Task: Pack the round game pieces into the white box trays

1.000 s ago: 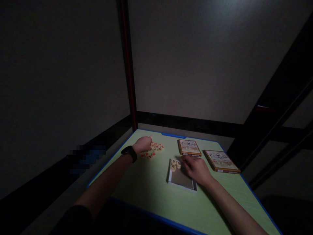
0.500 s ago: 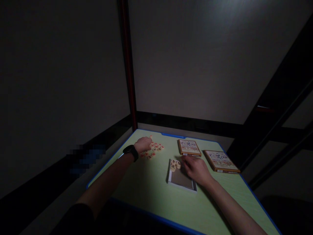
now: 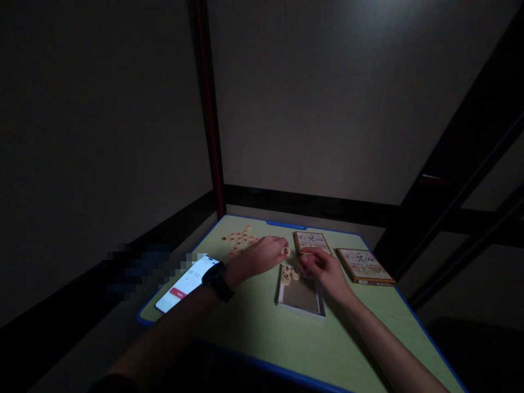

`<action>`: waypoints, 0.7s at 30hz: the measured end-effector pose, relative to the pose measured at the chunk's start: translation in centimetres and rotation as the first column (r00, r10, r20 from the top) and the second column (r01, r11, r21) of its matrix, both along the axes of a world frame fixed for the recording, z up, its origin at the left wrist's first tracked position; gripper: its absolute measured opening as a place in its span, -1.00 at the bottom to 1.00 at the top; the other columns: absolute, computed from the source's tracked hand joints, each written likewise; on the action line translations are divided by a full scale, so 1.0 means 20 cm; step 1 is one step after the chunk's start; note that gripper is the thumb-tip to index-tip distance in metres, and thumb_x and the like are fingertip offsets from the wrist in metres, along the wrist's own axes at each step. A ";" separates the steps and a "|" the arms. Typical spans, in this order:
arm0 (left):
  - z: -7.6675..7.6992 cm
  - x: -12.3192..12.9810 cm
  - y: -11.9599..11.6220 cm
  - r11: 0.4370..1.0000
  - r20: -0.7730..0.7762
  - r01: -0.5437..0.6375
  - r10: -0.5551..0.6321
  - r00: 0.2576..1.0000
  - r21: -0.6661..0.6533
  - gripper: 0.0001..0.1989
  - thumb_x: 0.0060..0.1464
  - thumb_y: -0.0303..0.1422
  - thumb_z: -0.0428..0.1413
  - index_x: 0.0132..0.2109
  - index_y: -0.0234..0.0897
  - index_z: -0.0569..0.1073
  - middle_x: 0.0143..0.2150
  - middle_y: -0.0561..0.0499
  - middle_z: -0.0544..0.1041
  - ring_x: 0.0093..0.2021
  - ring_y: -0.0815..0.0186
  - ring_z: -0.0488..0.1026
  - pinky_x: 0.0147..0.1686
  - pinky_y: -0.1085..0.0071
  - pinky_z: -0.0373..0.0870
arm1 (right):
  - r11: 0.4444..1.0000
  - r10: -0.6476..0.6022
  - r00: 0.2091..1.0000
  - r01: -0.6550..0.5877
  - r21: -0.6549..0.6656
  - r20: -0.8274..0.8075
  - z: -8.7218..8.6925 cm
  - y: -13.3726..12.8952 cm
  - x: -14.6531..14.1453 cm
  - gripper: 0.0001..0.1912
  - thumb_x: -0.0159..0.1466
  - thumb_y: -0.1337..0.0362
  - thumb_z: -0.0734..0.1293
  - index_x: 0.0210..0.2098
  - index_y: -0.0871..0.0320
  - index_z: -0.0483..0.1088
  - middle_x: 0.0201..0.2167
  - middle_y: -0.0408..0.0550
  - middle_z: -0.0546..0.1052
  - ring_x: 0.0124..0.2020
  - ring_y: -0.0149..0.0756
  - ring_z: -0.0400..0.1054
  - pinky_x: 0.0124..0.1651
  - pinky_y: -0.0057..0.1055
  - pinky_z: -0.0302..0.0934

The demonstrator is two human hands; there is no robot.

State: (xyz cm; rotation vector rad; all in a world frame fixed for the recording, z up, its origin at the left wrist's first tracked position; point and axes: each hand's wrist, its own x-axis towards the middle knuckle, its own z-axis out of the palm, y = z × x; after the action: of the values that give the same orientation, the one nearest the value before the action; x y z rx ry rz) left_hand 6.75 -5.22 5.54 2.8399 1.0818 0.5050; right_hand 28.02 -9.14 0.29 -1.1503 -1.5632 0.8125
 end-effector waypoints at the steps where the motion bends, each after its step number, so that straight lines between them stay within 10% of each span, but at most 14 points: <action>1: -0.02 0.02 -0.02 0.999 0.040 0.039 -0.039 0.998 0.004 -0.84 0.28 -0.32 0.02 -0.11 -0.30 0.43 -0.17 -0.07 0.54 -0.12 0.24 0.48 -0.09 0.39 0.36 | 0.997 0.055 0.992 -0.061 -0.049 -0.115 0.01 0.00 0.00 -0.53 0.14 -0.08 0.40 -0.14 0.16 0.44 -0.47 -0.08 0.57 -0.43 -0.23 0.48 -0.33 -0.30 0.38; 15: -0.09 0.08 -0.09 0.991 0.121 0.116 -0.123 0.985 0.063 -0.81 0.27 -0.28 0.06 -0.10 -0.27 0.50 -0.15 -0.05 0.57 -0.10 0.27 0.49 -0.04 0.36 0.39 | 0.977 0.133 0.954 -0.171 -0.124 -0.269 -0.01 0.02 0.01 -0.48 -0.04 -0.02 0.55 -0.21 0.17 0.49 -0.52 -0.13 0.55 -0.49 -0.29 0.45 -0.33 -0.28 0.41; 21: -0.05 -0.25 0.19 0.937 -0.083 -0.346 0.349 0.933 0.049 -0.71 0.30 -0.42 -0.09 -0.08 -0.32 0.54 -0.07 -0.15 0.58 -0.03 0.22 0.48 0.05 0.35 0.34 | 0.984 0.051 0.954 -0.099 -0.150 -0.295 -0.03 0.05 0.02 -0.45 -0.01 -0.11 0.52 -0.20 0.18 0.54 -0.47 -0.04 0.58 -0.45 -0.23 0.50 -0.30 -0.24 0.44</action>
State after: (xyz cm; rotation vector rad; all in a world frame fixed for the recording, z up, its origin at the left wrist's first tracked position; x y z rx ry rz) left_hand 1.68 -1.37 4.49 2.7291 1.6228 0.4180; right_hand 28.47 -8.23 -0.36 -1.0369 -1.3202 1.1250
